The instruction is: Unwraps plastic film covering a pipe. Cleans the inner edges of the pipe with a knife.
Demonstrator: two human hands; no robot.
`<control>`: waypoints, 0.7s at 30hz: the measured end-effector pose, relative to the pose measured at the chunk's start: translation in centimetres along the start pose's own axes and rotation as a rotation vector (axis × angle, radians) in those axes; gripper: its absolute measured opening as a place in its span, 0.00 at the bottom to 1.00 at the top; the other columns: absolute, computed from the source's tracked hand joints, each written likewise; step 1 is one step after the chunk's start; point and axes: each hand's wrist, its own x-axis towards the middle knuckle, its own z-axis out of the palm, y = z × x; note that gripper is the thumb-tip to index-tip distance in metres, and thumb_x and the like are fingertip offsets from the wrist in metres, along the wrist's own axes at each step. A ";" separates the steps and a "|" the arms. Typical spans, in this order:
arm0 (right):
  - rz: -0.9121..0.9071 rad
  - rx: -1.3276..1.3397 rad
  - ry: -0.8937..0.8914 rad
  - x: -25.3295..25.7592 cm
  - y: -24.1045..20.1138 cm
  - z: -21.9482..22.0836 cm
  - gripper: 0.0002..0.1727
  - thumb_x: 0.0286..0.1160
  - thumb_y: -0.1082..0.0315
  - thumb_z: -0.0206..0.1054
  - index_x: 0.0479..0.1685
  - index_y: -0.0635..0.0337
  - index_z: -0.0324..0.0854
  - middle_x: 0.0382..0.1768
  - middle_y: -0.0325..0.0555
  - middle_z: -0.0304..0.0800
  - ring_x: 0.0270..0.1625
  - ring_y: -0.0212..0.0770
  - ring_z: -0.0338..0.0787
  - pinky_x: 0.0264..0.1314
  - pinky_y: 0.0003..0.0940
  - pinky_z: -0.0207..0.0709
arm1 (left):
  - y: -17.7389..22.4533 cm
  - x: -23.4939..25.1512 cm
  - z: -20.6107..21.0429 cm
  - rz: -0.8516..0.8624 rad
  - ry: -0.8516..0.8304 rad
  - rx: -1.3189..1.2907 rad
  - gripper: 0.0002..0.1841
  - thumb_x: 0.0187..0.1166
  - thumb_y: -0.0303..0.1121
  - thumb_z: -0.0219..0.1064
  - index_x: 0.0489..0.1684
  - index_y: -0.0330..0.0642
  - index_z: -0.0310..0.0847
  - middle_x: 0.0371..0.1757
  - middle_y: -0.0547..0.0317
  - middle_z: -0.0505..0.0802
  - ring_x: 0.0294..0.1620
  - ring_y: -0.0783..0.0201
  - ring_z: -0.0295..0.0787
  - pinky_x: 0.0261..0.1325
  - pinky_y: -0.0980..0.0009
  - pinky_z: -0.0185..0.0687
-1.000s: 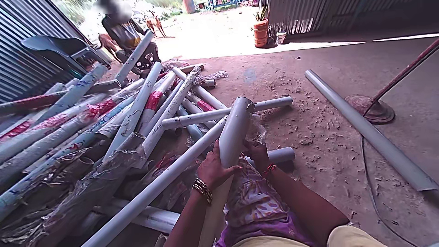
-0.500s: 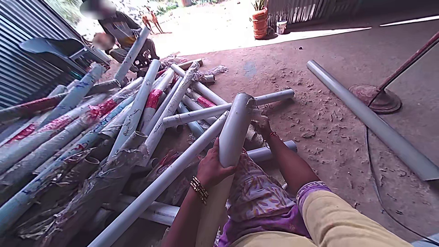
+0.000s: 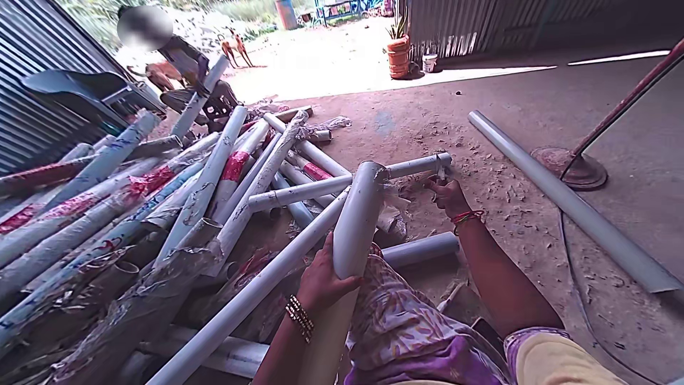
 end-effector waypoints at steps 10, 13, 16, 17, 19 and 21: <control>-0.201 -0.385 -0.172 -3.8 0.1 6.5 0.14 0.74 0.68 0.76 0.48 0.71 0.83 0.28 0.45 0.85 0.26 0.33 0.83 0.38 0.31 0.81 | 2.3 -1.7 1.0 -0.021 0.034 0.120 0.68 0.59 0.56 0.84 0.97 0.39 0.35 0.80 0.35 0.77 0.72 0.41 0.83 0.73 0.45 0.78; -0.234 -0.389 -0.130 -3.3 0.3 6.7 0.11 0.74 0.70 0.73 0.46 0.71 0.83 0.26 0.44 0.83 0.26 0.32 0.79 0.38 0.31 0.77 | 2.7 -1.8 1.0 -0.045 0.028 0.156 0.68 0.60 0.57 0.83 0.97 0.39 0.32 0.80 0.34 0.76 0.73 0.40 0.83 0.73 0.46 0.78; -0.205 -0.364 0.011 -1.4 1.1 6.7 0.11 0.73 0.75 0.71 0.49 0.74 0.84 0.32 0.55 0.87 0.33 0.42 0.85 0.46 0.42 0.79 | 3.5 -2.1 1.2 -0.075 0.010 0.208 0.68 0.62 0.58 0.82 0.98 0.41 0.31 0.82 0.35 0.74 0.72 0.39 0.83 0.73 0.46 0.78; -0.168 -0.343 0.055 -0.5 1.6 6.6 0.12 0.74 0.72 0.73 0.49 0.74 0.84 0.33 0.56 0.88 0.34 0.43 0.85 0.48 0.43 0.79 | 3.6 -2.2 1.2 -0.072 0.014 0.216 0.68 0.62 0.58 0.82 0.98 0.40 0.31 0.82 0.34 0.74 0.72 0.39 0.83 0.73 0.46 0.78; -0.056 -0.257 0.108 1.2 3.0 6.3 0.16 0.74 0.68 0.76 0.49 0.74 0.83 0.34 0.54 0.85 0.33 0.42 0.83 0.46 0.41 0.79 | 3.6 -2.2 1.4 -0.054 0.011 0.217 0.68 0.62 0.59 0.82 0.98 0.40 0.31 0.82 0.34 0.74 0.73 0.40 0.82 0.73 0.47 0.78; 0.048 -0.089 0.147 2.1 3.9 6.5 0.16 0.73 0.70 0.77 0.49 0.74 0.81 0.32 0.51 0.83 0.28 0.38 0.80 0.37 0.36 0.78 | 3.4 -2.0 1.2 -0.046 0.007 0.205 0.68 0.62 0.59 0.82 0.98 0.40 0.32 0.83 0.35 0.74 0.74 0.40 0.82 0.74 0.47 0.77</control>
